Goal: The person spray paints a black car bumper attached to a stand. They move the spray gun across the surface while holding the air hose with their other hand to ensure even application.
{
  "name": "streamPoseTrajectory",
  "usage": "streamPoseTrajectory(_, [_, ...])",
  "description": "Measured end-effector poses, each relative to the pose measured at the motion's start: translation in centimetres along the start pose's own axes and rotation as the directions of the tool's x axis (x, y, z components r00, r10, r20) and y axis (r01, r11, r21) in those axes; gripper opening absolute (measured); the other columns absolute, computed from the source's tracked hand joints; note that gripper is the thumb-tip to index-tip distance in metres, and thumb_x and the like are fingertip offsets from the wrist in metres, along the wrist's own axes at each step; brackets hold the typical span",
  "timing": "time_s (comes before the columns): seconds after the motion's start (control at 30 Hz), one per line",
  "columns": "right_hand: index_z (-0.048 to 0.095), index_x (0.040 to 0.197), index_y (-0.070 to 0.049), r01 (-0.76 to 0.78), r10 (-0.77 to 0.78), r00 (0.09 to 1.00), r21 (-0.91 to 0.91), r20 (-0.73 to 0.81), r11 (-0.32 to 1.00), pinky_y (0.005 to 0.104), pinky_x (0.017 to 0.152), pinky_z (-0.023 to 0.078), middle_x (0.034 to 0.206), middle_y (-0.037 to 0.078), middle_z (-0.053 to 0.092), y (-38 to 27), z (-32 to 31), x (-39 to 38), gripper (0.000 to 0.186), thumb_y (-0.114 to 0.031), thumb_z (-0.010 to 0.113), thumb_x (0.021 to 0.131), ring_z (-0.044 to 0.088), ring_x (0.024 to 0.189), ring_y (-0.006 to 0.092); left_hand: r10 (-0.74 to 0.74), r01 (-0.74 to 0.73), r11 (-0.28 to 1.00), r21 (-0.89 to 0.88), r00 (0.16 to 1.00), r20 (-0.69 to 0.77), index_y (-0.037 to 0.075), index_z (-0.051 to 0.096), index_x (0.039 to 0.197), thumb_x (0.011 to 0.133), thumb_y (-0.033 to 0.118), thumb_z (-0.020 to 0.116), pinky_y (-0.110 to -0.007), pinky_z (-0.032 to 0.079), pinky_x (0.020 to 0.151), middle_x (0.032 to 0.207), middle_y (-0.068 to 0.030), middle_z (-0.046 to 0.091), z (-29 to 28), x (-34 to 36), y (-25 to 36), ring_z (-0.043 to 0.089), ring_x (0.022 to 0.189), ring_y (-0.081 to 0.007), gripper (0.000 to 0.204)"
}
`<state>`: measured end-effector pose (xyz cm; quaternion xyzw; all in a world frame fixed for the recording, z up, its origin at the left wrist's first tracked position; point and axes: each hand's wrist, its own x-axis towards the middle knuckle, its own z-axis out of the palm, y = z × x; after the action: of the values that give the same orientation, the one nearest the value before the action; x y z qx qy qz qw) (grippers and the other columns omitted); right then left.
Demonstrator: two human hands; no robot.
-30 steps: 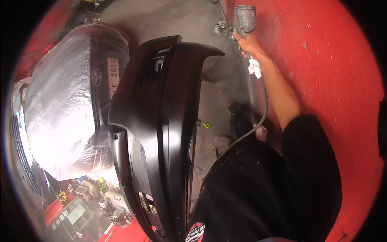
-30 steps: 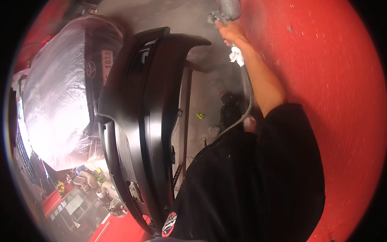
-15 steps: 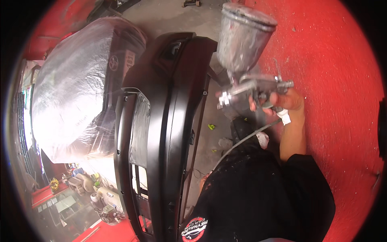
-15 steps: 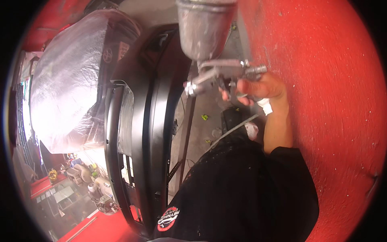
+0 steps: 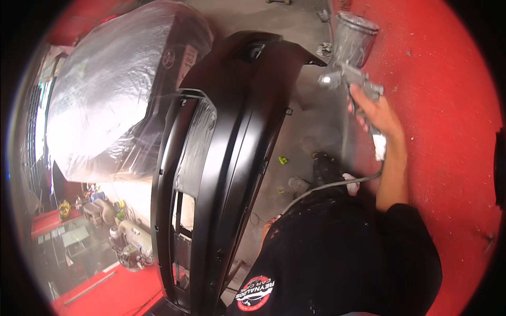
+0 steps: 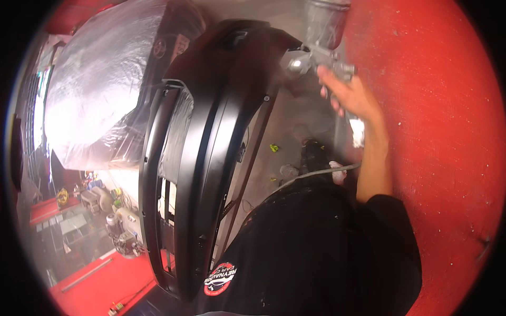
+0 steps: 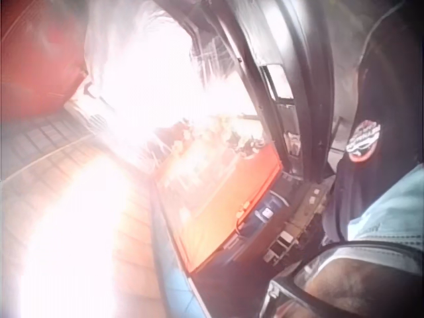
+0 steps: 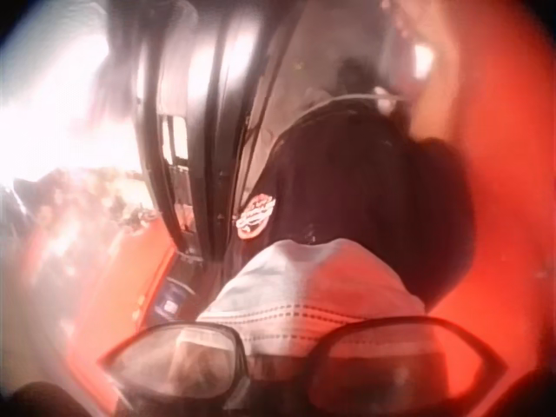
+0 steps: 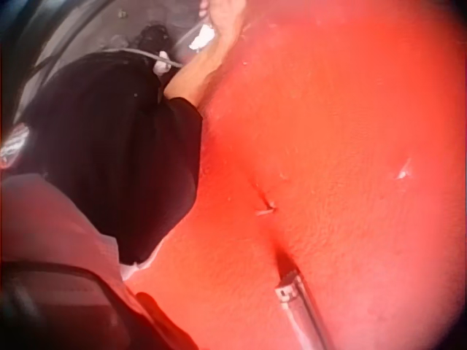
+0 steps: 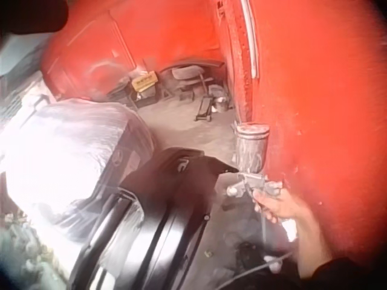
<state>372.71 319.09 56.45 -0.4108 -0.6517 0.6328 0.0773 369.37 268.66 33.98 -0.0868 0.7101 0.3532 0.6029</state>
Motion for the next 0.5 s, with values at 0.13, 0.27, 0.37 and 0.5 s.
streamPoseTrajectory(0.13, [0.065,0.103,-0.006,0.117,-0.177,0.775,0.137,0.607,0.984,0.0244,0.045,0.043,0.069,0.0,0.061,-0.8,3.0,-4.8,0.046,-0.049,0.066,0.089,0.052,0.052,0.0074,0.014,-0.015,0.999,-0.028,0.998,-0.054,0.01,0.069,0.09,0.092,0.039,0.066,-0.023,0.045,0.055,0.075,-0.0016,0.066,0.3,-0.4,-2.4,0.059,0.062,-0.0071,0.03])
streamPoseTrajectory(0.27, [0.065,0.103,-0.004,0.394,-0.395,0.266,0.275,0.879,0.877,0.0323,0.05,0.04,0.06,0.008,0.058,-3.0,9.5,-7.7,0.043,-0.044,0.069,0.087,0.051,0.049,0.0153,0.035,-0.042,0.997,-0.066,0.994,-0.1,0.01,0.069,0.09,0.092,0.04,0.066,-0.023,0.045,0.055,0.076,-0.0018,0.066,1.2,0.1,-4.7,0.059,0.063,-0.0072,0.03])
streamPoseTrajectory(0.37, [0.063,0.115,0.0,0.567,-0.255,0.127,0.141,0.959,0.812,0.0372,0.062,0.049,0.079,0.015,0.066,-5.1,12.3,-10.2,0.046,-0.037,0.069,0.088,0.065,0.069,0.0303,0.05,-0.067,0.992,-0.111,0.987,-0.155,0.01,0.069,0.091,0.092,0.04,0.066,-0.023,0.045,0.056,0.076,-0.0019,0.066,2.1,1.0,-6.0,0.059,0.063,-0.0072,0.03])
streamPoseTrajectory(0.5, [0.062,0.12,-0.006,0.631,-0.307,0.031,0.22,0.951,0.744,0.045,0.059,0.047,0.063,0.017,0.063,-5.2,16.3,-13.1,0.053,-0.05,0.06,0.091,0.063,0.063,0.0384,0.079,-0.13,0.974,-0.184,0.962,-0.261,0.01,0.069,0.091,0.092,0.04,0.066,-0.023,0.046,0.056,0.076,-0.0021,0.067,3.2,2.6,-8.7,0.059,0.064,-0.0073,0.03])
